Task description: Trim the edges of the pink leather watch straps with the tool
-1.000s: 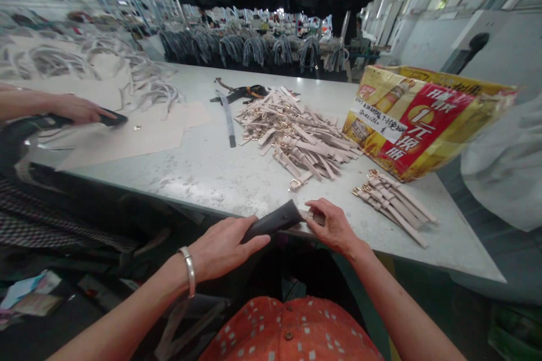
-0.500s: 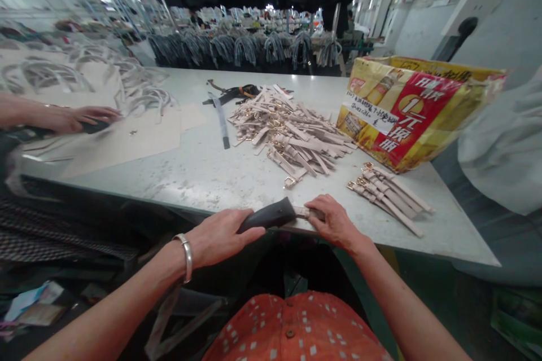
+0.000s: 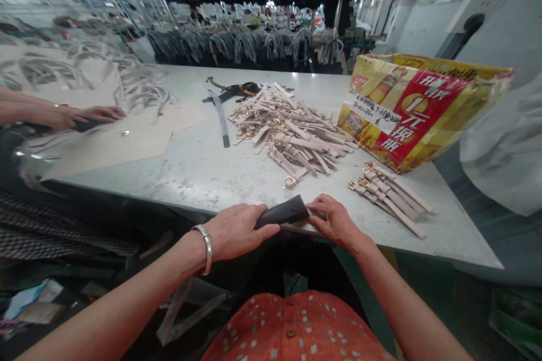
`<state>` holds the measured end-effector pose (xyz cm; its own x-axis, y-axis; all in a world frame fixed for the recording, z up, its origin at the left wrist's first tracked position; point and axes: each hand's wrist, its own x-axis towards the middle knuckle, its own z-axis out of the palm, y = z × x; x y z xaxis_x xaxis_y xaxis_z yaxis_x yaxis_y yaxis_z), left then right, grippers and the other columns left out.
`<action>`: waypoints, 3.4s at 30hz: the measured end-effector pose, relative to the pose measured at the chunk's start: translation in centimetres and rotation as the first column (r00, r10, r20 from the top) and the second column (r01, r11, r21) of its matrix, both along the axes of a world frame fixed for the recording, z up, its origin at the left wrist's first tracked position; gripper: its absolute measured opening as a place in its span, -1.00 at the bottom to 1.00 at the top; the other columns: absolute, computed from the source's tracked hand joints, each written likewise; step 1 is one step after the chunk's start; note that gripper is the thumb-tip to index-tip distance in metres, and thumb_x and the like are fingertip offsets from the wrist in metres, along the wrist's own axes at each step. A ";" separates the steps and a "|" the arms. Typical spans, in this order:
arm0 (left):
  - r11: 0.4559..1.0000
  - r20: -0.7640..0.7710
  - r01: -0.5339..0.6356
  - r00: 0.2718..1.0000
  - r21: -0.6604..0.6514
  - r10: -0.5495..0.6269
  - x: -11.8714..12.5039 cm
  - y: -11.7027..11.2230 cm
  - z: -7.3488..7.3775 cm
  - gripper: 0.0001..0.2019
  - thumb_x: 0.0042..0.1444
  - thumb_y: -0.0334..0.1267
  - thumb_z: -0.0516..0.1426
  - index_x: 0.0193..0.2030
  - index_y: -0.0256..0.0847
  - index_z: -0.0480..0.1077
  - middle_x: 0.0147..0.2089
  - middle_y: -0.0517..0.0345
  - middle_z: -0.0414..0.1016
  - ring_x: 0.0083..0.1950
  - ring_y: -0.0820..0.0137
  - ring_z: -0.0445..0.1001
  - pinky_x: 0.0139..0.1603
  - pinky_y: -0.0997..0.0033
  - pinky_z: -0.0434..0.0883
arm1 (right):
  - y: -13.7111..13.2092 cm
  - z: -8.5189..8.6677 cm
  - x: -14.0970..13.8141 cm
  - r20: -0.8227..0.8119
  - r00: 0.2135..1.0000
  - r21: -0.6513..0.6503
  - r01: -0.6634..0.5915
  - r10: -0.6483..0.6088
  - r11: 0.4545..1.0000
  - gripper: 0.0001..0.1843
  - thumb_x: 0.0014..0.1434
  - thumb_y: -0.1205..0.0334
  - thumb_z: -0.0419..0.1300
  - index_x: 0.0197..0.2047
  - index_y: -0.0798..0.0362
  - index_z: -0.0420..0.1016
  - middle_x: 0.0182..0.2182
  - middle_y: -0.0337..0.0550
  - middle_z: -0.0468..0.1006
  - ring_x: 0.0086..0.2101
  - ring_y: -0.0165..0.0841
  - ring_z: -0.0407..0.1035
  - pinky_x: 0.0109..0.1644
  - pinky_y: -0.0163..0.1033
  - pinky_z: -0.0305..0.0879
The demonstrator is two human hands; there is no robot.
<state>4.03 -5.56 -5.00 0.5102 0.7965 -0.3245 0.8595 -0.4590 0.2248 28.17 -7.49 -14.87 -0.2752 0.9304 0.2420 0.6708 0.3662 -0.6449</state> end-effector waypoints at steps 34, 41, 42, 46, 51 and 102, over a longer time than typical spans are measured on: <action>0.947 0.173 -0.153 0.963 -0.284 0.207 -2.2 0.3 0.3 -0.50 0.03 0.24 -0.10 -0.30 -0.18 0.33 -0.52 0.23 0.37 -0.62 0.42 0.35 -0.64 0.49 0.22 | 0.0 -0.6 -0.3 -0.069 0.993 0.025 0.097 -0.095 0.995 -0.85 0.02 0.30 0.22 -0.27 0.02 0.51 -0.35 -0.18 0.44 -0.28 -0.36 0.32 -0.18 -0.26 0.22; 0.973 0.198 -0.128 0.966 -0.194 0.167 0.3 -0.6 0.2 -0.57 0.05 0.13 -0.08 -0.32 -0.19 0.36 -0.51 0.19 0.43 -0.56 0.40 0.38 -0.54 0.47 0.24 | 0.2 -0.2 -0.2 -0.036 0.997 -0.003 0.068 -0.068 0.998 -0.86 0.03 0.29 0.19 -0.29 0.01 0.52 -0.37 -0.19 0.43 -0.28 -0.36 0.30 -0.21 -0.27 0.20; 0.973 0.211 -0.125 0.963 -0.194 0.166 0.5 -0.5 0.0 -0.58 0.05 0.12 -0.08 -0.31 -0.20 0.36 -0.51 0.19 0.43 -0.56 0.41 0.38 -0.55 0.47 0.24 | 0.2 -0.2 -0.2 -0.027 0.997 -0.008 0.077 -0.077 0.997 -0.86 0.03 0.29 0.19 -0.29 0.01 0.52 -0.38 -0.20 0.42 -0.28 -0.36 0.30 -0.21 -0.28 0.20; 0.964 0.260 -0.129 0.947 -0.231 0.189 0.0 0.1 -0.8 -0.56 0.06 0.16 -0.10 -0.33 -0.20 0.30 -0.53 0.23 0.39 -0.61 0.42 0.36 -0.62 0.49 0.23 | 0.4 0.1 -0.3 0.030 0.994 -0.024 0.109 -0.108 0.994 -0.87 0.01 0.29 0.20 -0.30 0.01 0.50 -0.39 -0.22 0.43 -0.32 -0.37 0.29 -0.25 -0.30 0.18; 0.950 0.281 -0.174 0.928 -0.259 0.246 -2.3 -0.3 -0.3 -0.54 0.06 0.20 -0.11 -0.36 -0.20 0.25 -0.55 0.25 0.34 -0.63 0.44 0.34 -0.64 0.50 0.24 | -0.1 0.6 -0.4 0.144 0.978 0.116 0.134 -0.150 0.984 -0.87 0.02 0.40 0.15 -0.32 0.02 0.42 -0.35 -0.19 0.45 -0.32 -0.36 0.29 -0.24 -0.27 0.15; 0.951 0.132 -0.031 0.988 -0.306 0.075 -3.0 3.0 0.1 -0.54 0.03 0.20 -0.05 -0.32 -0.20 0.32 -0.54 0.23 0.39 -0.65 0.45 0.35 -0.66 0.51 0.22 | 1.0 0.1 -1.5 -0.006 0.998 0.015 0.059 -0.059 0.998 -0.87 0.10 0.29 0.10 -0.48 0.06 0.33 -0.52 -0.29 0.38 -0.42 -0.43 0.22 -0.21 -0.27 0.05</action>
<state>1.04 -2.53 -4.90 0.5276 0.6993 -0.4824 0.8304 -0.3048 0.4664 26.68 -6.53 -14.79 -0.2184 0.9413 0.2572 0.6879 0.3355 -0.6437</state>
